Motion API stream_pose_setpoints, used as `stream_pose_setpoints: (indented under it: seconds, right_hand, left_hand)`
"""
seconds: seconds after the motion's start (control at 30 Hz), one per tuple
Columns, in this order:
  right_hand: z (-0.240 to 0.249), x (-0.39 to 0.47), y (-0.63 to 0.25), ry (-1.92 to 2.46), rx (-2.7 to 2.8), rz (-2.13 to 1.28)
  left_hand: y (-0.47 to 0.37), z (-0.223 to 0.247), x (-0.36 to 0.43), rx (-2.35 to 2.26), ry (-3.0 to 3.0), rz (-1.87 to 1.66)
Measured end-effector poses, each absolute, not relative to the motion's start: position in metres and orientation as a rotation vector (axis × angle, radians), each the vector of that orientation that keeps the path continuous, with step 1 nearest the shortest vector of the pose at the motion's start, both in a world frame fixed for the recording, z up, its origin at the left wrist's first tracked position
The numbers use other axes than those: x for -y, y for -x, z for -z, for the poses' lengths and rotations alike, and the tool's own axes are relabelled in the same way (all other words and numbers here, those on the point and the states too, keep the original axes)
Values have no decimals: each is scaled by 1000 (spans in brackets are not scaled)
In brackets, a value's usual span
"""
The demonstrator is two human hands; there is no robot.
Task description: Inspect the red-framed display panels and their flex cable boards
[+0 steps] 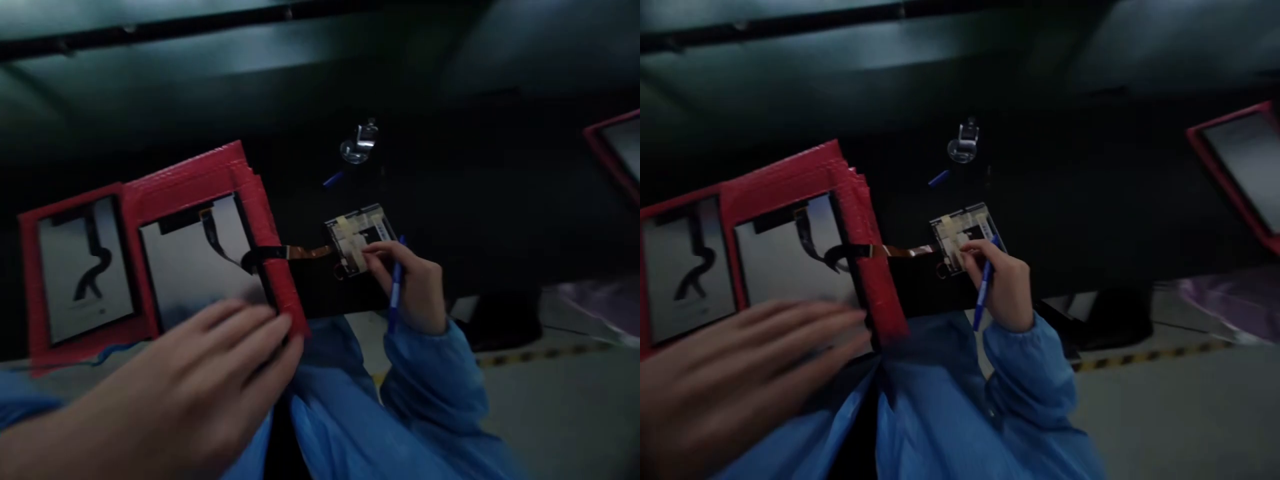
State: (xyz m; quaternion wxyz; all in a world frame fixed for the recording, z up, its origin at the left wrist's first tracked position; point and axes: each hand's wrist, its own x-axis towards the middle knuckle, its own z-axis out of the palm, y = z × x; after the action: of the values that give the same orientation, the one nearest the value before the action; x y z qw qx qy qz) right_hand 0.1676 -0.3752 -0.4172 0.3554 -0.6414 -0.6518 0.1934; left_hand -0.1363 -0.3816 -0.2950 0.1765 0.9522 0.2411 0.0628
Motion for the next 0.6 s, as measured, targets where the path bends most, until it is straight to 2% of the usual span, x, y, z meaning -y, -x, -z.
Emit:
stream_pose_setpoints:
  seconds: [0.07, 0.27, 0.4, 0.53, 0.6]
  right_hand:
    - [422, 379, -169, 1712, 1664, -551]
    - [437, 383, -168, 1686, 1729, -682]
    - [446, 381, -173, 1690, 1831, -512]
    - [450, 368, -183, 1644, 1874, -273]
    - [450, 354, -187, 1568, 1906, -263]
  left_hand:
    - [97, 308, 343, -654, -2687, -177]
    - [15, 343, 286, -672, -2595, 251]
    - [-4, 366, 287, -654, -2680, 416]
    - [-11, 386, 288, -733, -2704, 465]
    - [-13, 392, 288, -768, -2699, 458]
